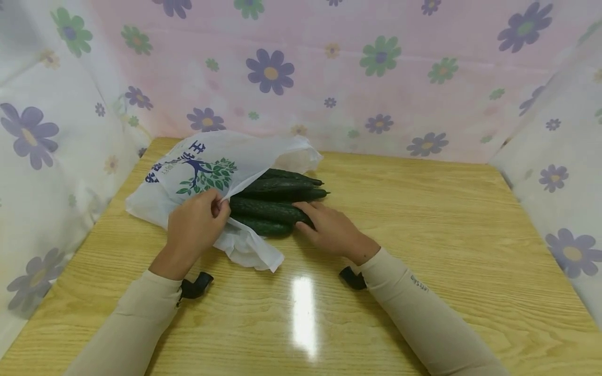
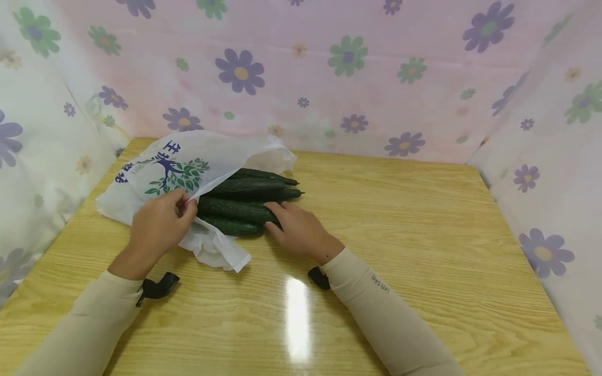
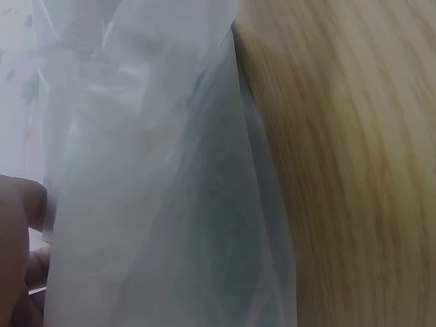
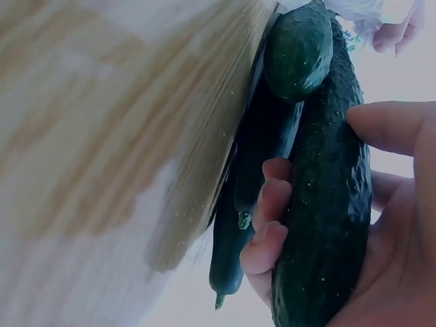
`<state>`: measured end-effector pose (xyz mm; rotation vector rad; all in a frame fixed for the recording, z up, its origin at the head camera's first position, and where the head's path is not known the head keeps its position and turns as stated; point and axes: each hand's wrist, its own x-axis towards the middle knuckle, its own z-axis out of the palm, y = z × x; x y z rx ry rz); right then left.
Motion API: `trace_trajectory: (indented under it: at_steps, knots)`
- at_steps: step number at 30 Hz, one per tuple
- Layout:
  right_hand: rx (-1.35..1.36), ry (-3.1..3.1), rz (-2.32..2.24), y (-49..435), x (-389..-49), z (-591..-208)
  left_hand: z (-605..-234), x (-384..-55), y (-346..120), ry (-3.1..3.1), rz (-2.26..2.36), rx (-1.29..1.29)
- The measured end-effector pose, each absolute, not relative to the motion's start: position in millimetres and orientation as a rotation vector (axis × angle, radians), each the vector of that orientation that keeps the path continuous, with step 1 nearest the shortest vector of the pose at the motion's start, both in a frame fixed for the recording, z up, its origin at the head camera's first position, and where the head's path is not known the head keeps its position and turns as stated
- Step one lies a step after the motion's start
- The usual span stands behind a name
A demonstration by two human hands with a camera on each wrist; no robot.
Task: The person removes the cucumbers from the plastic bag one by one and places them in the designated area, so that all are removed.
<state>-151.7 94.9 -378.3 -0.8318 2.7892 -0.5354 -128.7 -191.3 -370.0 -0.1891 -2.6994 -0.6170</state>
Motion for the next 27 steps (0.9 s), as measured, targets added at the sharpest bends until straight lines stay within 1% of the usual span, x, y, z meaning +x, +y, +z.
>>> trace_trajectory:
  at_steps: [4, 12, 27]
  knots:
    - [-0.808, 2.806, -0.519, 93, -151, -380, -371, -128, -191, -2.703, -0.619, -0.202]
    - [-0.863, 2.814, -0.551, 95, -153, -382, -371, -127, -190, -2.711, -0.619, -0.211]
    - [-0.902, 2.845, -0.691, 132, -158, -382, -371, -127, -191, -2.663, -0.589, -0.222]
